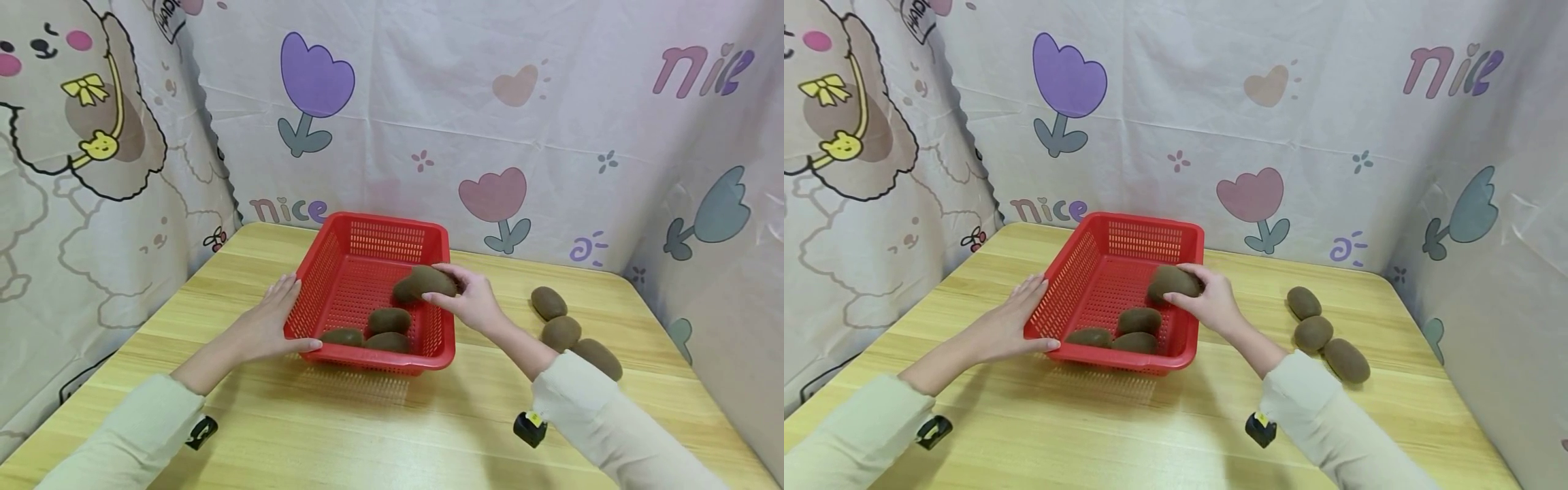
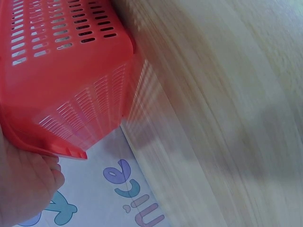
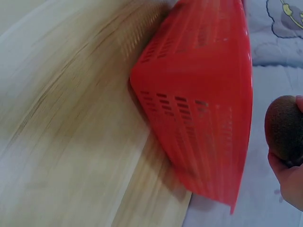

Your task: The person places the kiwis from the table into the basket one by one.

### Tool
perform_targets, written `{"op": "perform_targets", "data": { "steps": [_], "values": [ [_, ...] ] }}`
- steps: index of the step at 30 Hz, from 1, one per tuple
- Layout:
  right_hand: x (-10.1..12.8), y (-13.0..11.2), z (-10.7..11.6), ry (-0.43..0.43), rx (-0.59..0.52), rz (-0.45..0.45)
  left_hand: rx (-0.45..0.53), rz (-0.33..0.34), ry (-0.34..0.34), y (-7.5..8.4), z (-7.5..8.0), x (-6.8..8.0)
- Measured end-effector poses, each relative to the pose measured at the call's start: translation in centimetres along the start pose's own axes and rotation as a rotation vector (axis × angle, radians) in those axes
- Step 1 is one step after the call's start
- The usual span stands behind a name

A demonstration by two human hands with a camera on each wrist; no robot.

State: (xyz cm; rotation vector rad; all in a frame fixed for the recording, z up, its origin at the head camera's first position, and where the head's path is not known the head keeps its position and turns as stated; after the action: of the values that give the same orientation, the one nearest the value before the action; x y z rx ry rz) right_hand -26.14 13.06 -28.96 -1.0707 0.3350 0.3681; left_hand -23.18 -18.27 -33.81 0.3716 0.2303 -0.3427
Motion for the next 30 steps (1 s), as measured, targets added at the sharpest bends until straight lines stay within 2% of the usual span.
{"op": "perform_targets", "data": {
  "steps": [8,15,19,30],
  "values": [
    [-0.4,-0.8,-3.3,-0.081,0.037,0.029,0.002,-0.005,0.004,0.0,0.0,0.0],
    [-0.2,-1.4,-6.4,-0.185,0.145,0.051,0.005,-0.003,0.002,0.1,0.1,0.0],
    [0.0,-1.4,-7.9,-0.250,0.169,0.074,0.013,0.005,-0.003,0.1,0.1,0.0],
    [0.1,-1.2,-10.6,-0.366,0.219,0.117,0.012,0.004,0.000,-0.1,0.0,0.0]
  ]
}}
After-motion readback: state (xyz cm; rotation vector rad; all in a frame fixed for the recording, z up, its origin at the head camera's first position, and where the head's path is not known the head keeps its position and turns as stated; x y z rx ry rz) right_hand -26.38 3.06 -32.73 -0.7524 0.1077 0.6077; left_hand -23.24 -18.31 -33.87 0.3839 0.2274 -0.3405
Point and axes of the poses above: each hand's wrist, its own x-axis away from the middle knuckle, its own z-axis out of the back of the hand, y = z × x, the point moved 4 cm from there along -x, towards the middle knuckle, and after that the axes turned 11 degrees about y, right-handed, at the moved point
